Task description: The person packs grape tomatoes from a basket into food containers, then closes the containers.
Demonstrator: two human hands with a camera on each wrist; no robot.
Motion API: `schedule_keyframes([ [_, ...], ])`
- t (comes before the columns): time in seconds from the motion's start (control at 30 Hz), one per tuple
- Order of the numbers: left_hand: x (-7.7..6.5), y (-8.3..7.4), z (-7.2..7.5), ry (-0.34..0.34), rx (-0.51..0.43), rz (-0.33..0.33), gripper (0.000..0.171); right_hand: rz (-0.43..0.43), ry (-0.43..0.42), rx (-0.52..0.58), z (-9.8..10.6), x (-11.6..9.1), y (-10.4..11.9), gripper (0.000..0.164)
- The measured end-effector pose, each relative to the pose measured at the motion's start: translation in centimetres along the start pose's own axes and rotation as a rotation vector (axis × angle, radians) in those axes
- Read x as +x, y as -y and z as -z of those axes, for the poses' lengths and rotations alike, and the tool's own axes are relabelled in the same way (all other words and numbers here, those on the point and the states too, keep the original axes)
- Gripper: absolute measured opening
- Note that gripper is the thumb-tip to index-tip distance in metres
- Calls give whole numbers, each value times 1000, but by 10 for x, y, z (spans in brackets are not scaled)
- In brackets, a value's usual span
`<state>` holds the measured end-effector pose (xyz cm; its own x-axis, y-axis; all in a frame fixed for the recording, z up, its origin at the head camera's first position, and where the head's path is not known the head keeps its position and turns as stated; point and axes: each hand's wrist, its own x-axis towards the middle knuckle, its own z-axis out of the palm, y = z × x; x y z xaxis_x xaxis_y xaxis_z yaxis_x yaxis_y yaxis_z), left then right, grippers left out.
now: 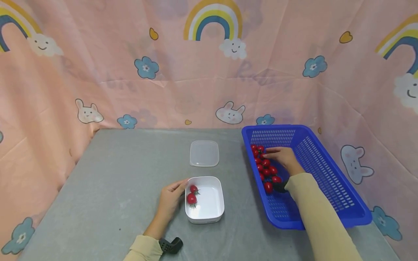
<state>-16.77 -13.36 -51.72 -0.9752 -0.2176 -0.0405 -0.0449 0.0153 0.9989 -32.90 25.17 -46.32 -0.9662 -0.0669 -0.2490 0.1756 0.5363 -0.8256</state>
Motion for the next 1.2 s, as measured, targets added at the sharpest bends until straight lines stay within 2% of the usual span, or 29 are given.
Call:
schedule_keyframes([
  [0.33,1,0,2,-2,-8,16,28,37,-11,-58,-1,2,3,47],
  [0.5,0,0,2,3,-4,2,29,52,-34,-84,0,2,3,44],
  [0.73,1,1,2,4,3,6,29,50,-100,-62,5,-3,9,49],
  [0.97,0,-1,2,14,-8,9,30,29,-109,58,7,-5,23,56],
  [1.1,0,-1,3,23,0,1,31,48,-120,105,7,-9,35,58],
  [1.2,0,0,3,24,-7,-2,31,75,-114,83,4,-14,46,59],
])
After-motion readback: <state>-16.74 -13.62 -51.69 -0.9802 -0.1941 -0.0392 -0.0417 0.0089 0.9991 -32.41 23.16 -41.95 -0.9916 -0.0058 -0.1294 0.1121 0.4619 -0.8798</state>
